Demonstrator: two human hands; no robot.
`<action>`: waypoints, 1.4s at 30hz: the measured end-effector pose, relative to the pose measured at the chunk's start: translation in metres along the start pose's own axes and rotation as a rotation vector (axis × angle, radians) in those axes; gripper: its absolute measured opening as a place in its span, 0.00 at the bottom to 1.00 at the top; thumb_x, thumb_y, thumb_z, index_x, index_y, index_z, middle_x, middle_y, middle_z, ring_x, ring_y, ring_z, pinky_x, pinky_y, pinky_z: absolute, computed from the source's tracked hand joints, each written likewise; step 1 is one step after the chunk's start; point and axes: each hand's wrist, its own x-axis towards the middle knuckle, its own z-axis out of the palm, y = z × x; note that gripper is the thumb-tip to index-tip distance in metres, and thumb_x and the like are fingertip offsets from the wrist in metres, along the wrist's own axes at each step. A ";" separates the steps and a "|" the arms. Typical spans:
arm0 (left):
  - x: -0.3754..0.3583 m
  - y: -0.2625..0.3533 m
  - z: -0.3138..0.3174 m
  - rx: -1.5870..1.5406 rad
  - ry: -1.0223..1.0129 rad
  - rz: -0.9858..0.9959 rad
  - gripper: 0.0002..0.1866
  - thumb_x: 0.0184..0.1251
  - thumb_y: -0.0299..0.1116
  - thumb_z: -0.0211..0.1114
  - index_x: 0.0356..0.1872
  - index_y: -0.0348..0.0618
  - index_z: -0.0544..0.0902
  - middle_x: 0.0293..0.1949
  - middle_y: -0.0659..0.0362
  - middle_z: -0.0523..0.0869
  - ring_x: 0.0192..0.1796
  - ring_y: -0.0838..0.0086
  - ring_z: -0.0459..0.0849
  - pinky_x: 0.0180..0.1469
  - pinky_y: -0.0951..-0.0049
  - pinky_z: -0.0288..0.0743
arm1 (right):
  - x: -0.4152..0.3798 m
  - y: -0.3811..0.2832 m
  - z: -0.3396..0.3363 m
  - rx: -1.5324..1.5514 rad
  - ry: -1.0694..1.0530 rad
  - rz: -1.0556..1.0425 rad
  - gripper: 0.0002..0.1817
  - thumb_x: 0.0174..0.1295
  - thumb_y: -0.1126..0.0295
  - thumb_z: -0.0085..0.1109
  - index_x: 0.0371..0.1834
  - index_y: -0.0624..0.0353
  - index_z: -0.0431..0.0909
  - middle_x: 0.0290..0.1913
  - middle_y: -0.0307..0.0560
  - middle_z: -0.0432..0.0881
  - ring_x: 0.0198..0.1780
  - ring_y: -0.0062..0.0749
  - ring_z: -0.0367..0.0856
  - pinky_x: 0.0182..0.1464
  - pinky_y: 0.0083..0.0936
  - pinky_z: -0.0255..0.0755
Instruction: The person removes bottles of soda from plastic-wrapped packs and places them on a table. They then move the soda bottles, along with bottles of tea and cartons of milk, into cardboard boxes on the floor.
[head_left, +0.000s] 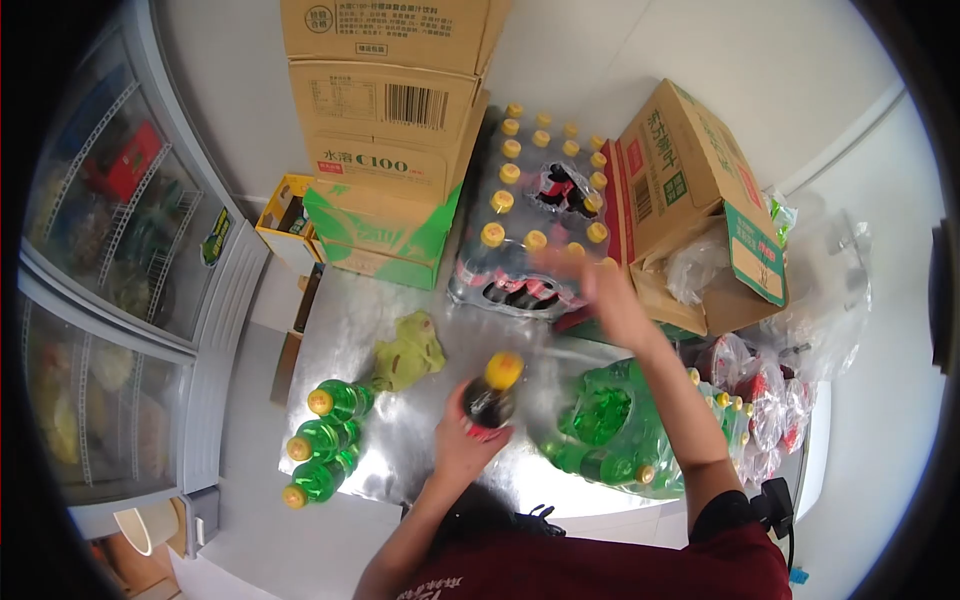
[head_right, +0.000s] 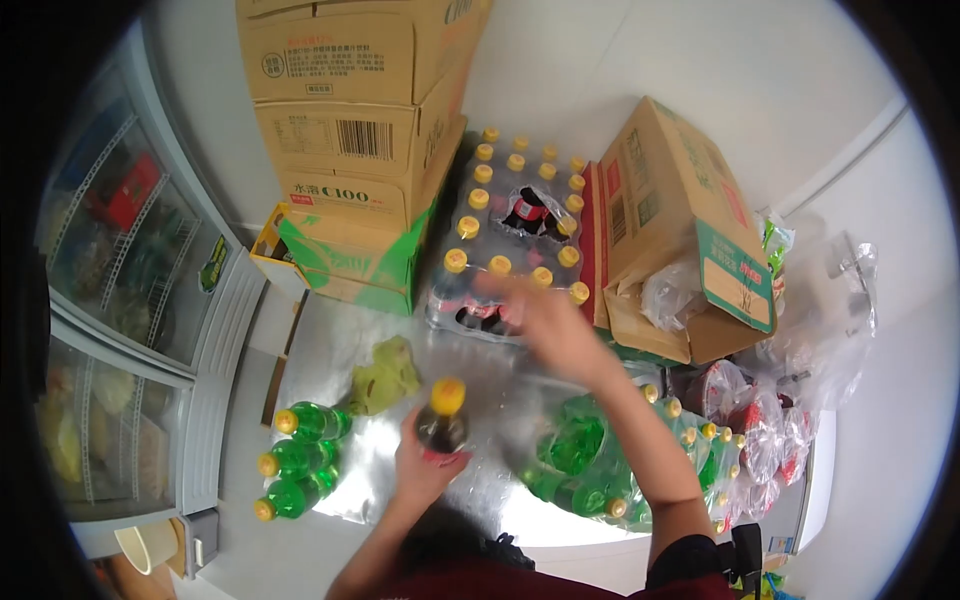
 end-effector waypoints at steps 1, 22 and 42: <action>-0.011 -0.027 -0.005 -0.028 0.058 -0.014 0.38 0.36 0.28 0.72 0.52 0.35 0.61 0.45 0.51 0.74 0.47 0.69 0.76 0.47 0.73 0.70 | 0.025 0.024 -0.011 0.016 0.162 0.050 0.25 0.58 0.58 0.44 0.52 0.66 0.67 0.51 0.53 0.72 0.51 0.32 0.71 0.52 0.26 0.62; -0.038 -0.091 -0.055 0.057 0.331 0.068 0.37 0.39 0.26 0.69 0.54 0.36 0.61 0.46 0.51 0.73 0.48 0.66 0.73 0.54 0.69 0.65 | 0.154 0.166 -0.073 -0.989 0.320 0.185 0.22 0.44 0.59 0.57 0.39 0.62 0.72 0.38 0.63 0.75 0.43 0.53 0.73 0.44 0.38 0.67; 0.006 -0.140 -0.062 0.182 0.366 0.012 0.32 0.40 0.17 0.55 0.54 0.35 0.62 0.50 0.45 0.69 0.53 0.53 0.68 0.56 0.67 0.60 | -0.033 0.062 0.121 -0.396 0.086 -0.097 0.14 0.43 0.64 0.65 0.30 0.57 0.72 0.21 0.47 0.77 0.21 0.35 0.78 0.25 0.25 0.72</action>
